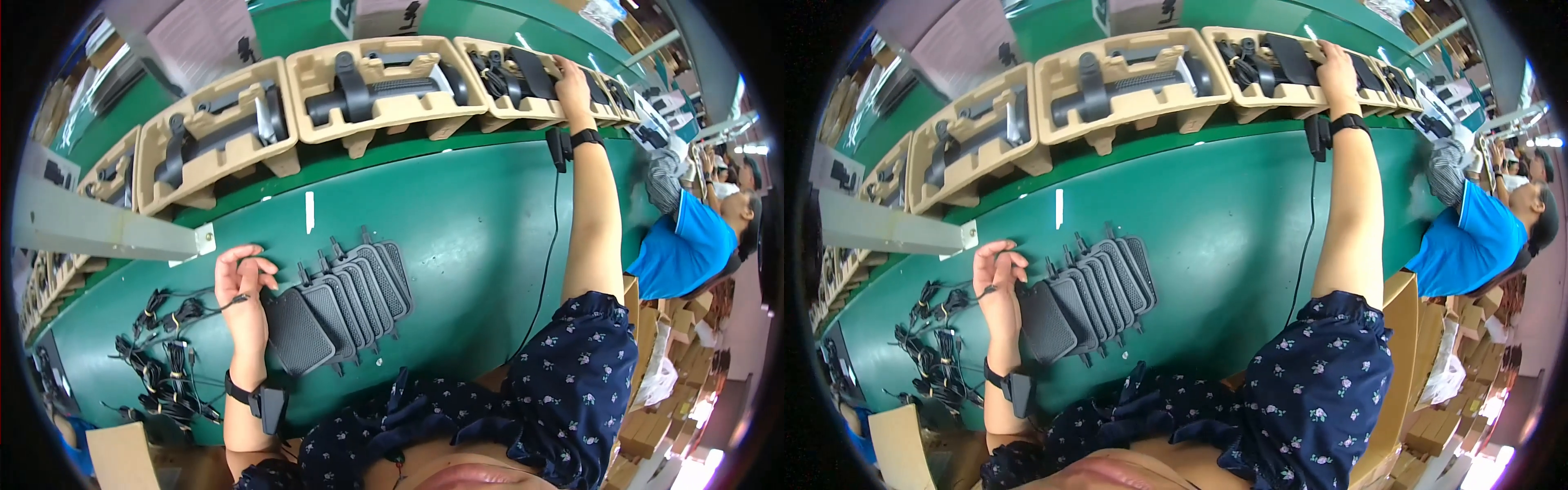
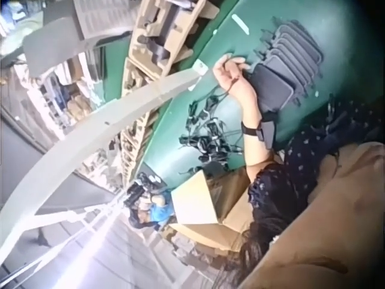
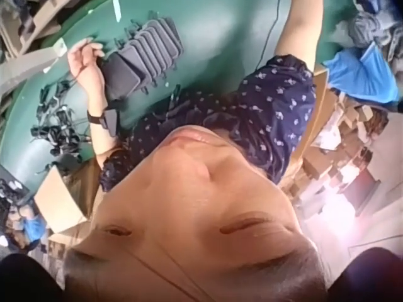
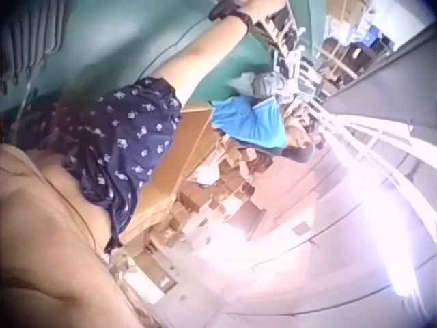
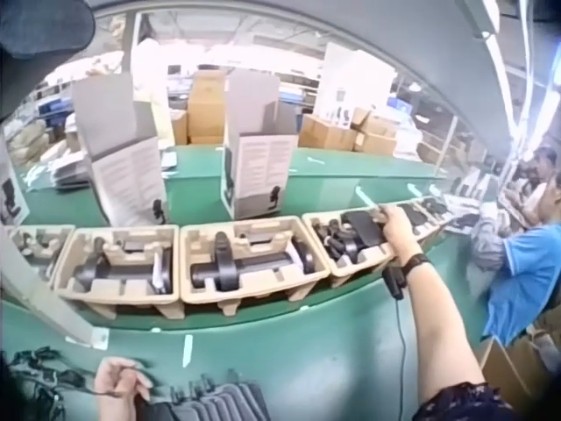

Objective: The person picks up a stack of black pads from a box and places them on the table, followed by a bundle of cables. They then repeatedly place one pad and one bundle of cables into each cardboard tray on the assembly line.

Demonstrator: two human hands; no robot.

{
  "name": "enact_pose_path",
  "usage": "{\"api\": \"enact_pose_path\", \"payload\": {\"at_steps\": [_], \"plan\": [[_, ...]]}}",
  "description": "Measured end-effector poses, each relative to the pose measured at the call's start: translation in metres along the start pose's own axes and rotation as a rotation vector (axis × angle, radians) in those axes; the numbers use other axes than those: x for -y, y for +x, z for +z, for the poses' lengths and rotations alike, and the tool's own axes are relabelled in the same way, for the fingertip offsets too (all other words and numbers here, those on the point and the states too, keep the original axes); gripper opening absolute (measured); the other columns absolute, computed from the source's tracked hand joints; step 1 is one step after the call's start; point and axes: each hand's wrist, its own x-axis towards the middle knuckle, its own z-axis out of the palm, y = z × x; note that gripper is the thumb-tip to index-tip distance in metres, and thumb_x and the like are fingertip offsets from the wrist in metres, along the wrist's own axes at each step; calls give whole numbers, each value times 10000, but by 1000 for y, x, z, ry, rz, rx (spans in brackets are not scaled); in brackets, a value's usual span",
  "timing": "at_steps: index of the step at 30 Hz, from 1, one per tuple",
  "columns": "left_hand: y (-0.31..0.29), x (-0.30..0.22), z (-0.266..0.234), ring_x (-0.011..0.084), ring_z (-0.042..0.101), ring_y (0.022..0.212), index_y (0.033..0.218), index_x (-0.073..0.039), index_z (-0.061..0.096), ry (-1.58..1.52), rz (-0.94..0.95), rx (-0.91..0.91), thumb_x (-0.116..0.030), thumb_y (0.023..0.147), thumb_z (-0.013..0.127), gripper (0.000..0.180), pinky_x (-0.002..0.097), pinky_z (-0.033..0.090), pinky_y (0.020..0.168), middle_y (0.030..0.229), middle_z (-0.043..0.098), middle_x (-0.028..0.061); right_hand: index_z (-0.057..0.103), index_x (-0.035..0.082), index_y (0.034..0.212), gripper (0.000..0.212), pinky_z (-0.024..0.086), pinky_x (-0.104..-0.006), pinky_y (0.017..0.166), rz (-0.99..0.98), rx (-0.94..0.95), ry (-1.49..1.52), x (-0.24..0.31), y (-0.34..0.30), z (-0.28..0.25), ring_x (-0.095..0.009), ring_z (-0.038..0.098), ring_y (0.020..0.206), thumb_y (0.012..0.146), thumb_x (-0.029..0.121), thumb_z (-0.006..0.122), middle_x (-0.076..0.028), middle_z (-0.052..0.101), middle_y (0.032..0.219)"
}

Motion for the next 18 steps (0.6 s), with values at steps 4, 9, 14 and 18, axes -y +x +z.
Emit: {"api": "enact_pose_path", "payload": {"at_steps": [4, 9, 14, 18], "plan": [[2, 2, 6, 95, 476, 593, 1016, -36, 490, 45, 2, -17, -98, 916, 449, 125, 196, 402, 566, 749, 565, 65, 566, 89, 1039, 381, 422, -370, 858, -36, -12, -13, -15, 2, -4, -302, 530, 989, 702, -16, 420, -122, 587, 1027], [4, 1, 3, 99, 491, 606, 1025, -28, 490, 56, 7, 9, -82, 915, 435, 135, 207, 411, 578, 767, 574, 70, 538, 106, 1119, 381, 441, -412, 803, 118, 40, -66, -20, 5, -4, -323, 569, 952, 772, 52, 390, -137, 621, 1008], [7, 7, 1, 102, 510, 618, 1022, -12, 491, 37, 1, 15, -22, 897, 411, 148, 211, 430, 581, 807, 573, 75, 456, 83, 1227, 478, 425, -418, 841, 71, 345, -154, -42, 12, -1, -346, 552, 980, 759, 31, 373, -204, 579, 1067], [9, 14, 0, 125, 558, 677, 1000, 4, 489, -39, 28, 24, 37, 867, 411, 157, 229, 466, 574, 922, 545, 90, 423, 76, 1263, 516, 415, -425, 861, 14, 350, -197, -53, 18, -2, -360, 538, 1000, 751, 29, 373, -227, 558, 1099]]}}
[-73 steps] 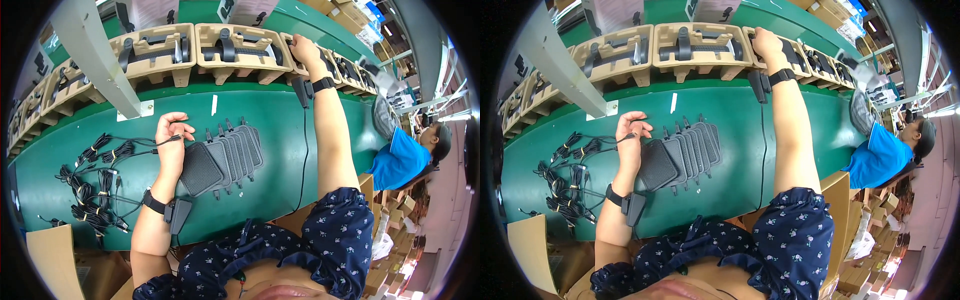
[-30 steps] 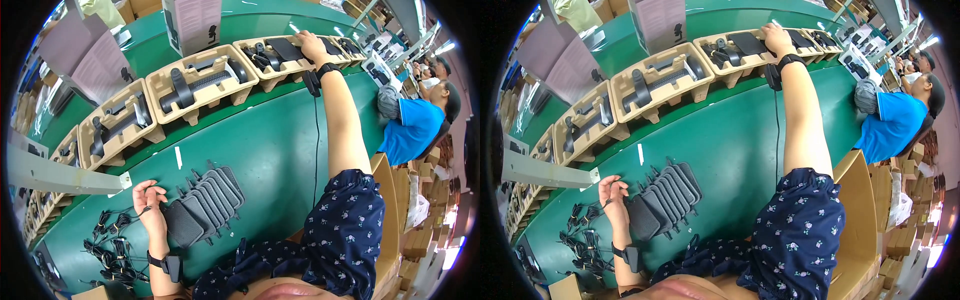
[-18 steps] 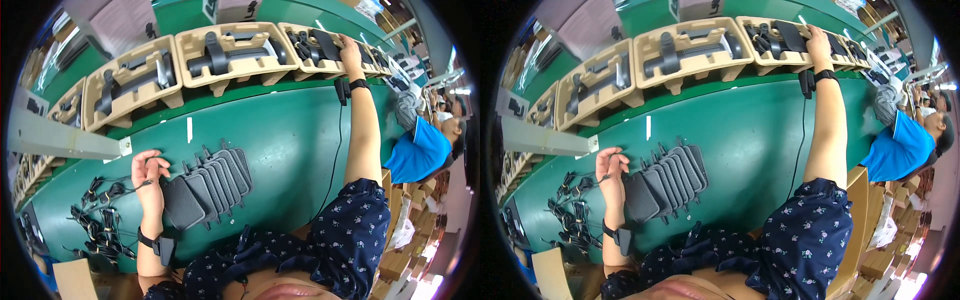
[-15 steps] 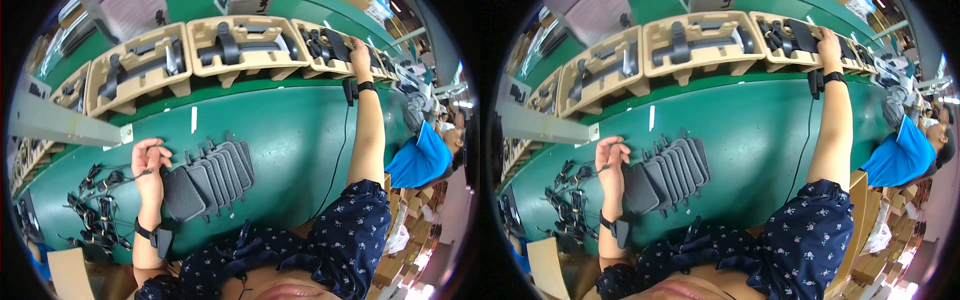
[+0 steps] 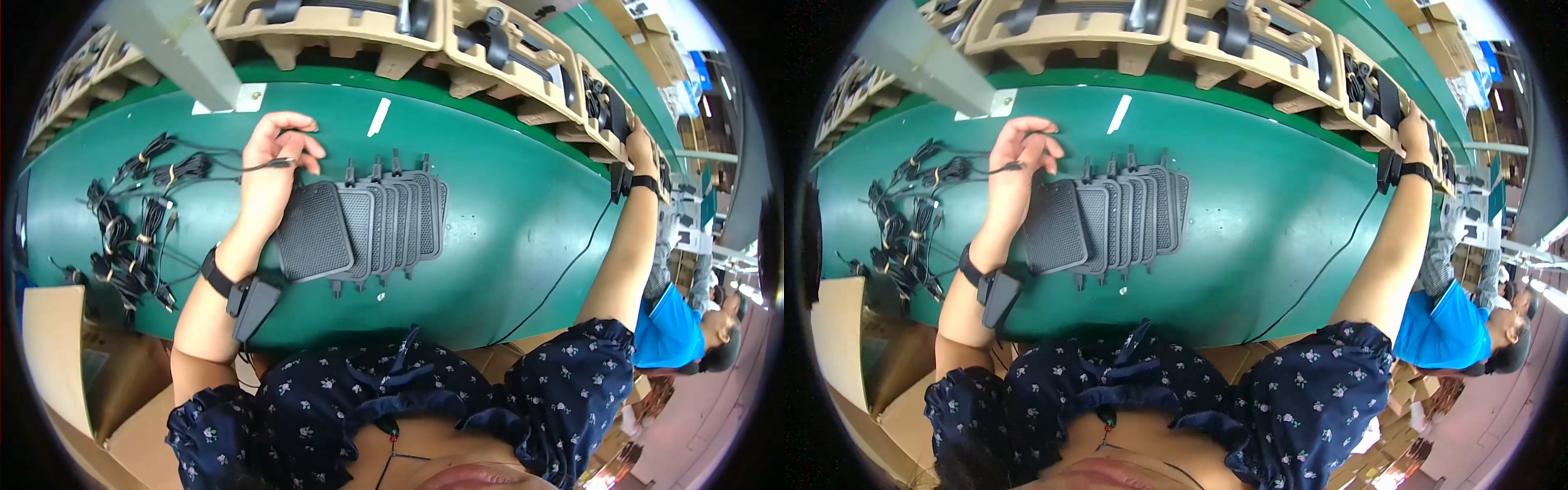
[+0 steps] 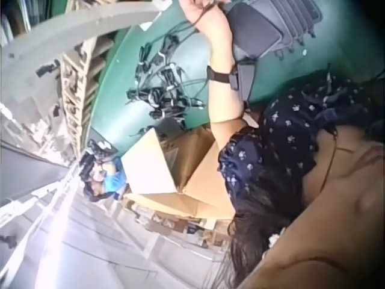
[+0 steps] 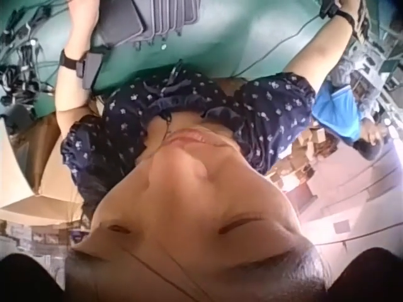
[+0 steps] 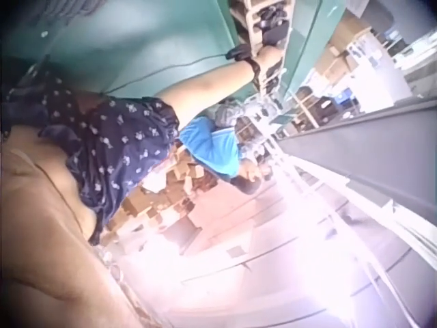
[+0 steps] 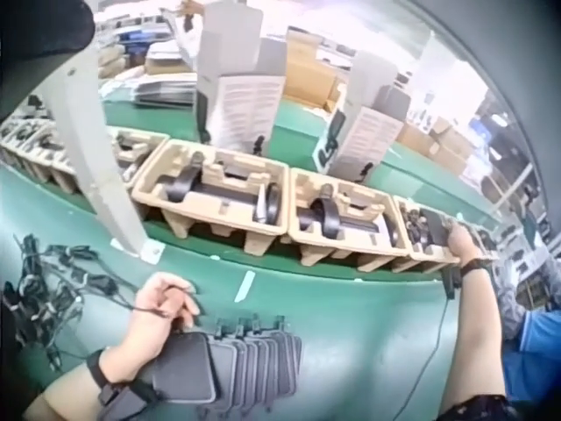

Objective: The person picks up a stack of black pads from a box and places them on the table, followed by a bundle of cables. They then repeatedly place one pad and one bundle of cables into each cardboard tray on the assembly line.

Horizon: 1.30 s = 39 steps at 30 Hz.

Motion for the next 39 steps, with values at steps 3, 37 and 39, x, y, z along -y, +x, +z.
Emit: {"api": "enact_pose_path", "payload": {"at_steps": [3, 37, 39], "plan": [[-1, 2, -4, 131, 574, 702, 998, 11, 483, -29, 35, -4, 69, 838, 424, 180, 230, 480, 580, 945, 538, 97, 384, 83, 1298, 550, 379, -456, 909, 62, -189, -116, 54, -15, -9, -382, 493, 1056, 748, 64, 384, -222, 526, 1153], [-2, 2, 11, 108, 543, 656, 949, 6, 495, 145, 51, 78, 148, 728, 346, 302, 219, 453, 539, 895, 545, 88, 605, 69, 1061, 219, 425, -212, 688, -285, -580, 752, 228, -85, -147, -79, 515, 748, 889, 183, 532, -14, 591, 808], [-1, 2, 16, 100, 539, 642, 948, 4, 497, 153, 44, 78, 127, 768, 336, 271, 212, 450, 532, 881, 550, 82, 614, 120, 1046, 209, 436, -247, 714, -275, -479, 716, 206, -63, -131, -151, 553, 767, 884, 218, 528, -68, 608, 835]]}}
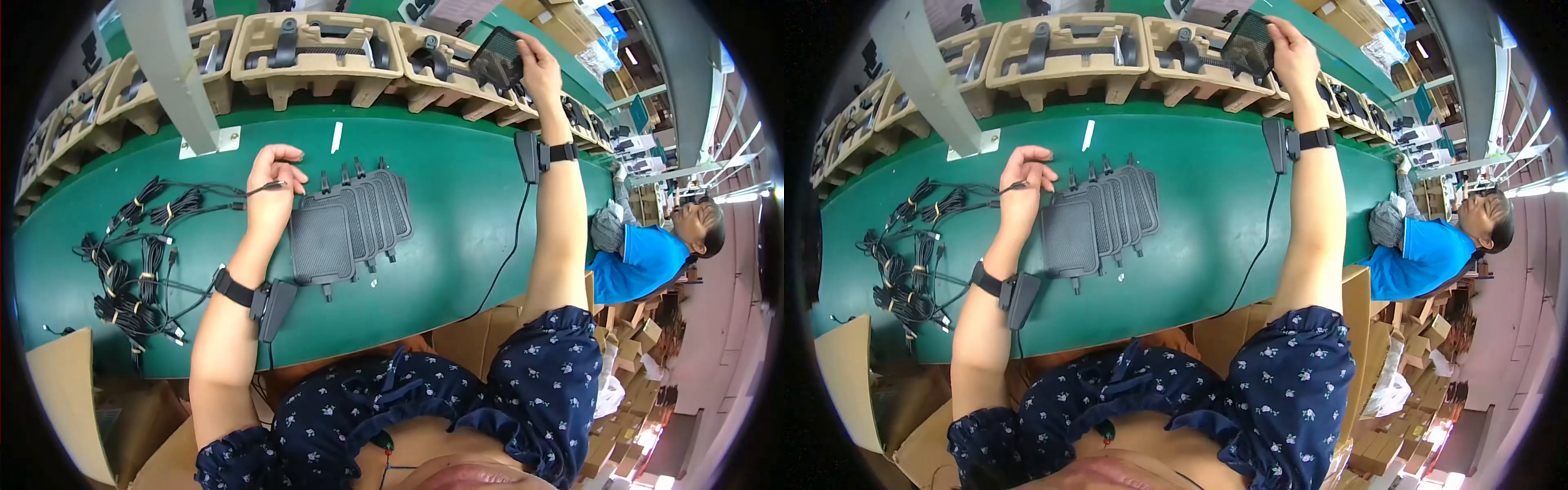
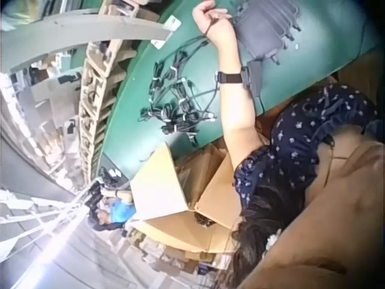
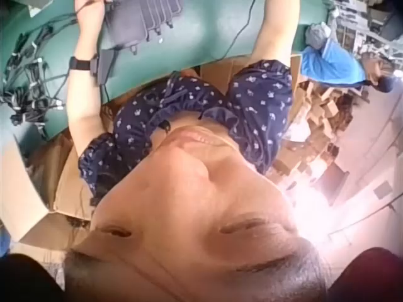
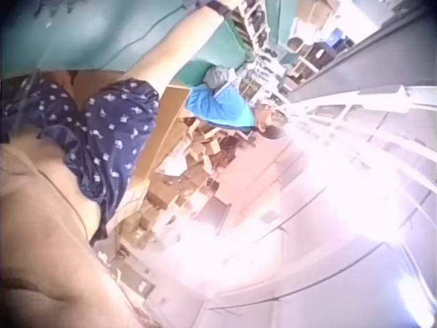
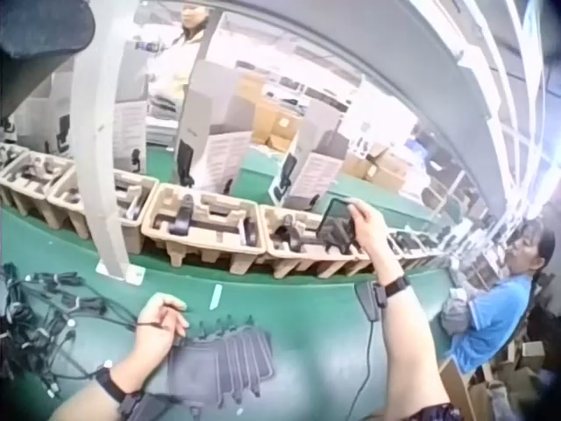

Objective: The person picks up a stack of black pads from a box and places them on the table, followed by a bundle of cables. They then repeatedly place one pad and one bundle of cables into each cardboard tray on the assembly line.

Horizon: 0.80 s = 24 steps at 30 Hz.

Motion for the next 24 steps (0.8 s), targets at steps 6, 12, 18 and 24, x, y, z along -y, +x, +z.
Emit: {"api": "enact_pose_path", "payload": {"at_steps": [6, 12, 18, 24], "plan": [[-2, -2, -5, 79, 489, 570, 961, -13, 510, 43, -23, -29, 5, 844, 391, 167, 202, 416, 550, 705, 567, 56, 571, 184, 1107, 256, 453, -348, 763, -32, 186, 32, -20, 15, 29, -337, 580, 840, 870, 266, 518, -178, 599, 943], [1, 4, 9, 101, 522, 597, 954, -11, 501, -77, 60, 26, 109, 773, 374, 252, 217, 445, 521, 788, 544, 67, 546, 176, 1133, 332, 447, -440, 813, -439, 328, -692, -100, -26, 50, -386, 505, 996, 844, 338, 518, -218, 534, 1085], [0, 4, 2, 119, 522, 611, 841, -11, 531, -119, 97, -48, 177, 664, 439, 274, 227, 459, 473, 861, 484, 69, 603, 118, 1007, 208, 441, -380, 775, -272, 48, -422, 61, -32, 83, -320, 540, 930, 837, 226, 552, -129, 573, 977], [3, 13, 2, 124, 530, 629, 925, -11, 518, -13, 133, -60, 137, 664, 438, 310, 236, 448, 503, 851, 530, 82, 633, 94, 891, 159, 474, -379, 686, -699, 398, 348, 281, -70, 137, -273, 579, 810, 751, 135, 568, -94, 609, 827]]}}
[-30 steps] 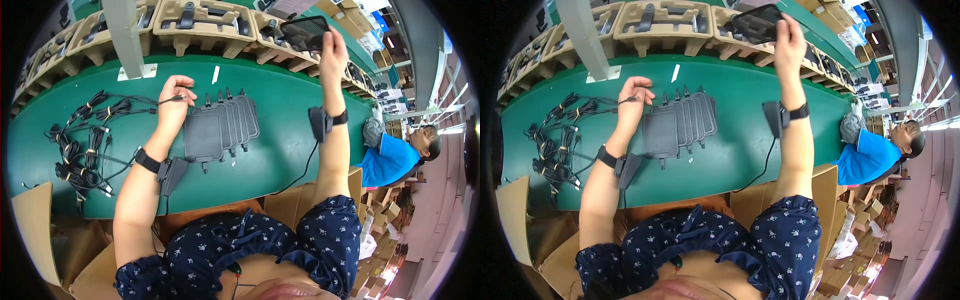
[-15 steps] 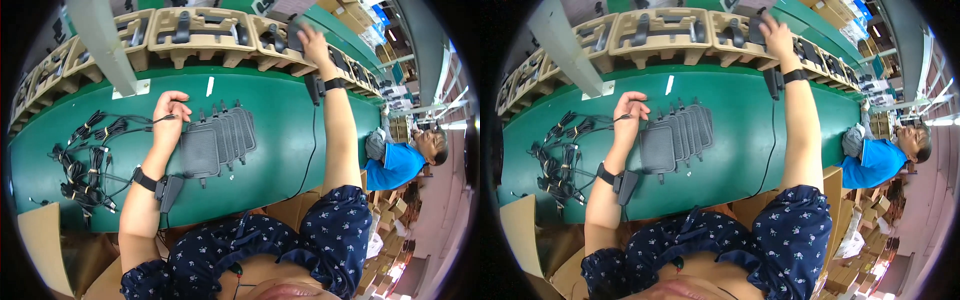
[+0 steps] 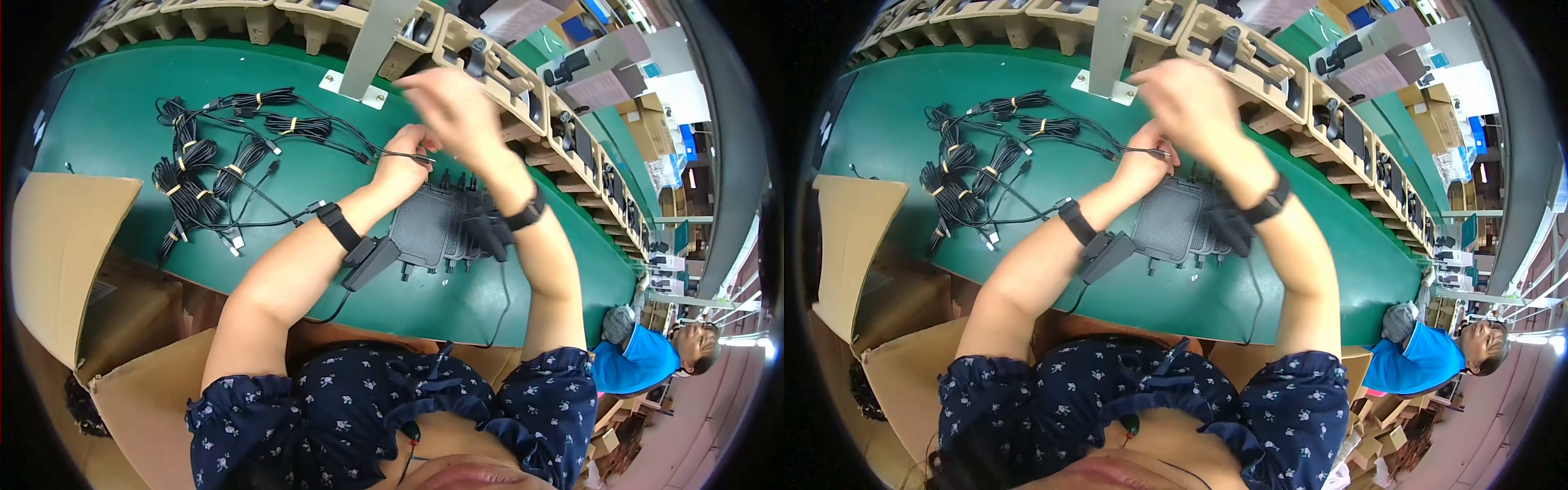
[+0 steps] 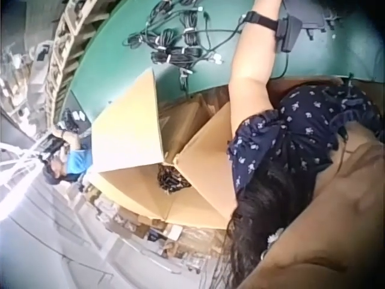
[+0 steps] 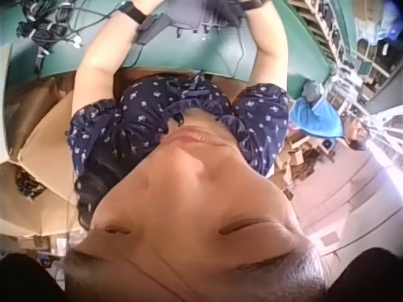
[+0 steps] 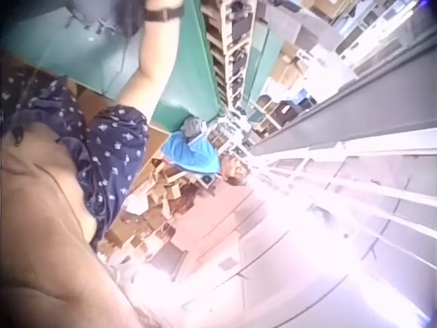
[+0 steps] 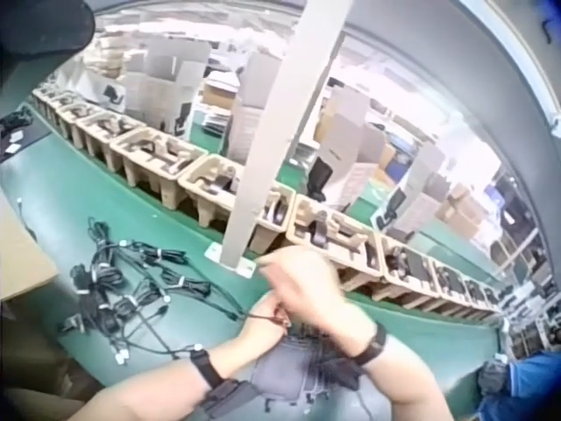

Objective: The person picks up a stack of black pads from a box and places them on the table, followed by a bundle of cables. They then repeatedly place one pad and one bundle of cables into each cardboard tray on the assembly line.

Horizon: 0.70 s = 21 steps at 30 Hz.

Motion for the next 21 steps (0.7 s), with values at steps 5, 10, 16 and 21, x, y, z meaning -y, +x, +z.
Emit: {"api": "enact_pose_path", "payload": {"at_steps": [5, 10, 16, 21], "plan": [[0, 0, -1, 183, 476, 829, 865, -67, 490, 225, 351, 76, -178, 761, 583, 179, 289, 394, 789, 848, 492, 65, 508, -2, 1084, 426, 462, -388, 759, -35, 393, 100, 71, 36, 63, -325, 564, 870, 759, 235, 648, -158, 589, 880], [-1, -1, 1, 180, 476, 784, 835, -80, 487, 148, 323, 53, -218, 778, 564, 169, 292, 400, 742, 799, 488, 57, 525, -3, 1004, 459, 446, -399, 763, 150, 703, 12, 64, 40, 86, -339, 550, 873, 720, 319, 685, -175, 570, 906], [7, 22, 20, 134, 488, 858, 960, -73, 479, 200, 244, 157, -190, 857, 526, 163, 282, 406, 796, 893, 501, 51, 544, 38, 970, 281, 441, -317, 734, 298, 337, 417, 53, 16, 45, -201, 555, 832, 782, 230, 629, -93, 583, 855], [4, 23, 20, 227, 516, 1036, 1170, -51, 451, 256, 176, 30, -122, 791, 512, 391, 327, 405, 866, 1031, 564, 91, 507, 2, 1092, 260, 463, -256, 733, 631, 140, 945, 51, -4, -11, -112, 567, 808, 898, 174, 516, -55, 610, 859]]}}
